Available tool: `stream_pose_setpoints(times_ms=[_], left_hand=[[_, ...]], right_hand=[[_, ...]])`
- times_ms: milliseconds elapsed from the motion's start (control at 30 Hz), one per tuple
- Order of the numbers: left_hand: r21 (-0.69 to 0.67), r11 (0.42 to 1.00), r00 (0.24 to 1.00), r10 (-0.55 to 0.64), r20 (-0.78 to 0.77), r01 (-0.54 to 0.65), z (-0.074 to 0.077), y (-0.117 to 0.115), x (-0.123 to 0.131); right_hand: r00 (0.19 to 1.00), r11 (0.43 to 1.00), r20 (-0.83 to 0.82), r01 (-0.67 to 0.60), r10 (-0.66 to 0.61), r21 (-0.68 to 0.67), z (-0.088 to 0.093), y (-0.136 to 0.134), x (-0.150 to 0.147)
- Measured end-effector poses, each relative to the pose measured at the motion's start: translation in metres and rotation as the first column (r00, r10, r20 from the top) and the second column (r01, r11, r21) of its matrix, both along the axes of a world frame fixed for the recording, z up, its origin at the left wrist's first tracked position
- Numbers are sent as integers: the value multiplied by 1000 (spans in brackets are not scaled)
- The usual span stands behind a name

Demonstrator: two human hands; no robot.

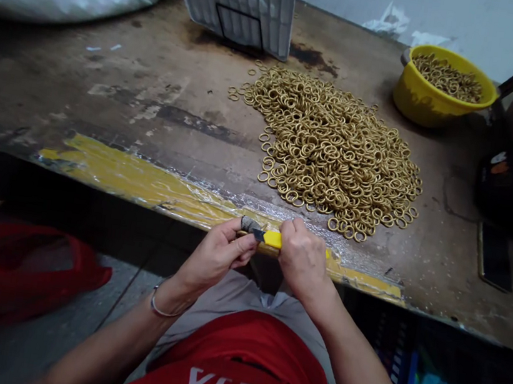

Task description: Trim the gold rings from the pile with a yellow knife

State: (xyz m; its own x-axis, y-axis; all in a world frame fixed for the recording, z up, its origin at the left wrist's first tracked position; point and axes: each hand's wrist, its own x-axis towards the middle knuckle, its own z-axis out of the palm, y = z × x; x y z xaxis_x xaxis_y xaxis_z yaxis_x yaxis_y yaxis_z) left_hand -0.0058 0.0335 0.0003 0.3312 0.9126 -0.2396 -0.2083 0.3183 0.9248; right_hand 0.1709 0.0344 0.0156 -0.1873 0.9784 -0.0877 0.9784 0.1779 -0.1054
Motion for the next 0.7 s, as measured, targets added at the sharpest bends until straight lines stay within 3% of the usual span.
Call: stream_pose_setpoints(times_ms=[67,167,233,433,533,600,700], left_hand=[[47,999,999,-23,-34,25,3,-6,-7],[79,985,988,-155,-25,156,6,-15,-14],[17,985,981,-170,95,170,4,-16,-15],[-233,967,941,-22,336,106,-11,2,-11],[-282,954,911,22,412,105,-12,11,-14],[-307,951,922,80,379,44,-11,15,-14],[-328,945,941,106,321,6,-9,19,-9]], right_hand=[[992,995,82,98,-95,-25,-3,12,5],[967,976,133,217,-218,18,-7,30,12],[981,983,87,168,-174,73,-11,40,12],[995,992,43,81,-85,93,-20,64,1],[978,990,-202,75,-49,123,-15,63,5],[857,993,-515,82,-27,83,-7,54,9],[489,980,-850,64,-196,-189,1,35,10]])
